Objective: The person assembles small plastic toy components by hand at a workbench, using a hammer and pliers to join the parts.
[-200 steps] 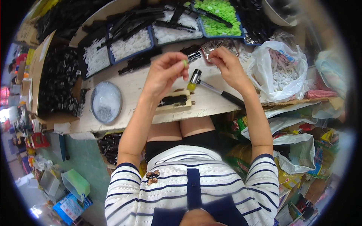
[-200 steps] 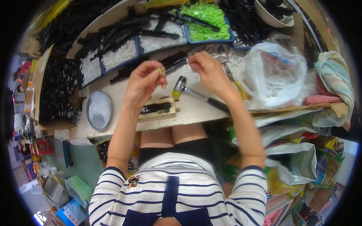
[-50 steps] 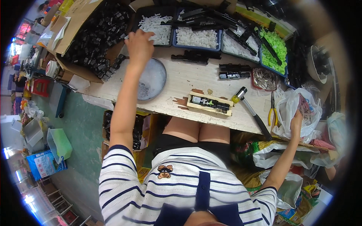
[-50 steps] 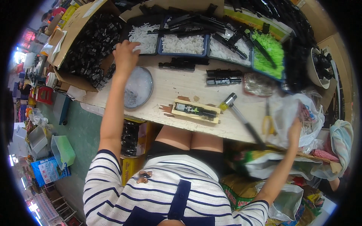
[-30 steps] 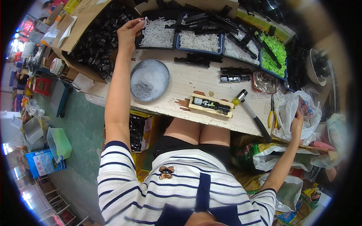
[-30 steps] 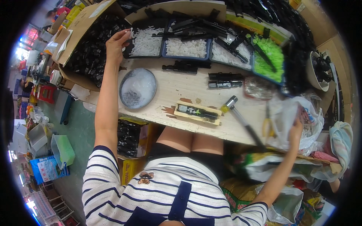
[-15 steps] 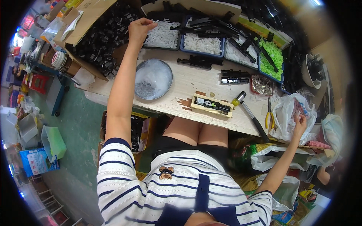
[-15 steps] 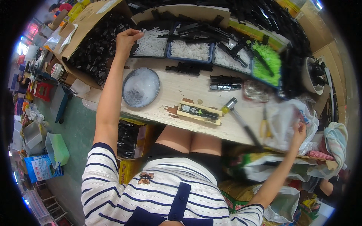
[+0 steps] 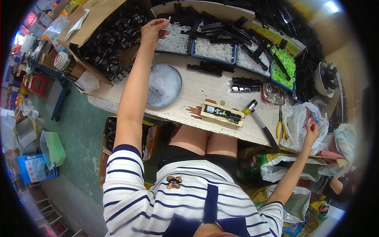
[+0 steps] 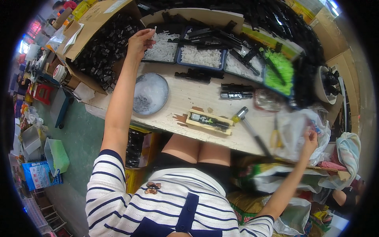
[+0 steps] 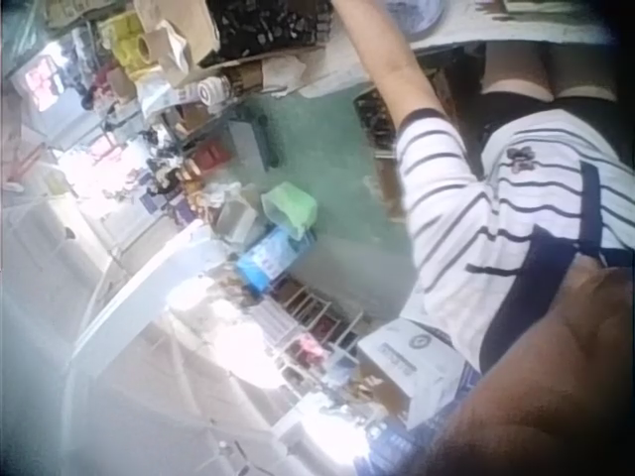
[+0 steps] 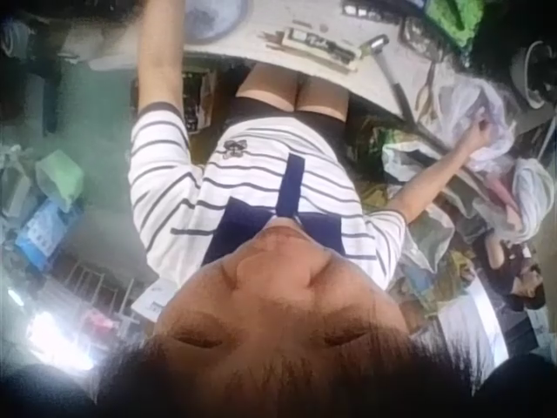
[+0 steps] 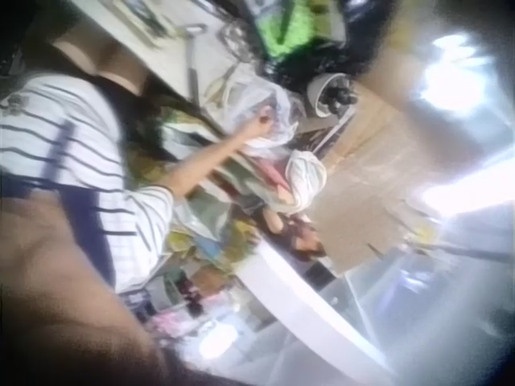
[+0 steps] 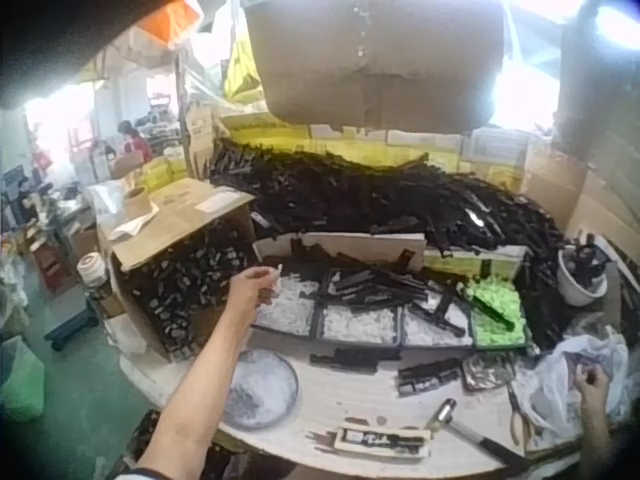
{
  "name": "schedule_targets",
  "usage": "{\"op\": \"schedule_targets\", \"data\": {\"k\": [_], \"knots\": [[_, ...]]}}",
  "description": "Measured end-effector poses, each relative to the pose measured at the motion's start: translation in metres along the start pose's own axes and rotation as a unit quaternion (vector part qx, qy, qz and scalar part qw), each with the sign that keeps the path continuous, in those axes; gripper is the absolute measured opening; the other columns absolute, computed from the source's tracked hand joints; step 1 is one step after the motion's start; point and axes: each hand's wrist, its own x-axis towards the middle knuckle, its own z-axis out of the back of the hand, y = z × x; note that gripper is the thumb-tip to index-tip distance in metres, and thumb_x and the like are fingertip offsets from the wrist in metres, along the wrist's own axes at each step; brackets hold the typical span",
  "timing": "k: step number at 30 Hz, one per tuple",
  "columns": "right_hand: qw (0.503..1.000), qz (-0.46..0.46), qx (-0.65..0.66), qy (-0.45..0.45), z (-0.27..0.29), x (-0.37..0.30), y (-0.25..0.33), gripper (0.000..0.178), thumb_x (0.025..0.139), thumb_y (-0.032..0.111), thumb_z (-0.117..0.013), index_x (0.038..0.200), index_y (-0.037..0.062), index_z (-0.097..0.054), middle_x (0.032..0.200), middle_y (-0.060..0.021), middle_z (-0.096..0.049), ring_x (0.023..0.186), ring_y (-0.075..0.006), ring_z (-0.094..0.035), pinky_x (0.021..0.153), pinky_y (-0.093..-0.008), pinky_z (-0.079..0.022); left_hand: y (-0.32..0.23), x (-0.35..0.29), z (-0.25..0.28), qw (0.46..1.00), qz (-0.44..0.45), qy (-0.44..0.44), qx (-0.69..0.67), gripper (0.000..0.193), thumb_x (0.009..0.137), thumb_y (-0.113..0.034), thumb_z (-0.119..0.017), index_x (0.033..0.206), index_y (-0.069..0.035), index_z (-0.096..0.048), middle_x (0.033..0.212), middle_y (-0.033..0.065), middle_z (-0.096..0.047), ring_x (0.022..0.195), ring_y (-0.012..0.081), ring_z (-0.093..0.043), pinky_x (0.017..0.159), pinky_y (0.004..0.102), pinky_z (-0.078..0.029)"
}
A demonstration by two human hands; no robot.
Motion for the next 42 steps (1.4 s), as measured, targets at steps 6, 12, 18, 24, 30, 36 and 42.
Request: {"op": "schedule_targets", "data": {"k": [6,12,18,24,30,36,42], "knots": [[1.0,-0.009,0.025,-0.009,-0.003,0.0,0.004,0.011,0.083,0.01,-0.065,0.087,0.0047,-0.057,0.078,0.0048,-0.051,0.071,-0.0047,-0.044,0.065,-0.0176,-0.037,0.013,0.006,0.004,0.948,-0.198,-0.015,0.249,0.02,0.071,-0.012,-0.076,0.087,-0.004,-0.065,0.071,0.0016,-0.063,0.056,0.0128,-0.061,0.043,0.0212,-0.04],[1.0,-0.002,0.017,-0.003,-0.006,-0.004,0.008,0.011,0.083,0.01,-0.066,0.086,0.0047,-0.057,0.078,0.0053,-0.049,0.07,-0.0044,-0.043,0.064,-0.0177,-0.036,-0.001,0.006,0.005,0.992,0.05,-0.003,0.114,0.015,0.074,-0.008,-0.069,0.086,-0.002,-0.062,0.067,0.0069,-0.058,0.054,0.018,-0.062,0.041,0.0248,-0.045],[1.0,0.0,-0.001,0.004,-0.001,-0.007,0.005,0.012,0.083,0.012,-0.064,0.087,0.0036,-0.056,0.079,0.0037,-0.051,0.073,-0.0063,-0.045,0.068,-0.0195,-0.037,-0.005,0.002,-0.002,0.981,0.089,0.045,0.165,0.017,0.081,-0.012,-0.062,0.092,0.002,-0.059,0.072,0.0075,-0.059,0.066,0.0222,-0.066,0.049,0.0312,-0.054],[0.999,0.002,0.013,-0.035,-0.011,-0.006,0.018,0.014,0.086,0.014,-0.062,0.093,0.004,-0.056,0.079,0.0038,-0.05,0.071,-0.0052,-0.044,0.066,-0.0186,-0.037,-0.016,-0.02,0.002,0.972,-0.064,0.043,0.22,0.012,0.085,-0.01,-0.06,0.091,0.0,-0.063,0.07,0.0024,-0.059,0.057,0.0105,-0.058,0.045,0.0229,-0.044],[0.996,0.049,0.074,-0.022,-0.025,-0.023,0.078,0.014,0.089,0.014,-0.058,0.098,0.0038,-0.055,0.084,0.0019,-0.052,0.075,-0.0052,-0.047,0.068,-0.0188,-0.039,-0.029,-0.109,0.043,0.948,-0.128,0.069,0.284,0.013,0.081,-0.008,-0.063,0.093,-0.001,-0.065,0.072,0.0015,-0.058,0.061,0.0091,-0.052,0.055,0.0232,-0.042],[0.984,0.13,-0.076,0.096,-0.086,-0.056,0.137,0.016,0.085,0.005,-0.06,0.101,0.0029,-0.057,0.088,0.0003,-0.053,0.074,-0.0069,-0.047,0.067,-0.0196,-0.039,-0.013,-0.189,0.096,0.839,-0.179,0.03,0.513,0.016,0.068,0.001,-0.068,0.084,-0.001,-0.065,0.071,0.007,-0.057,0.062,0.015,-0.056,0.056,0.0264,-0.044],[0.957,0.204,-0.094,0.181,-0.136,-0.079,0.18,0.018,0.08,0.001,-0.061,0.098,0.0016,-0.056,0.086,-0.0043,-0.054,0.074,-0.0128,-0.05,0.066,-0.0228,-0.041,0.005,-0.196,0.098,0.789,-0.2,-0.002,0.581,0.013,0.068,0.001,-0.066,0.081,0.0,-0.065,0.076,0.0128,-0.058,0.072,0.0313,-0.059,0.064,0.0367,-0.047]]}}
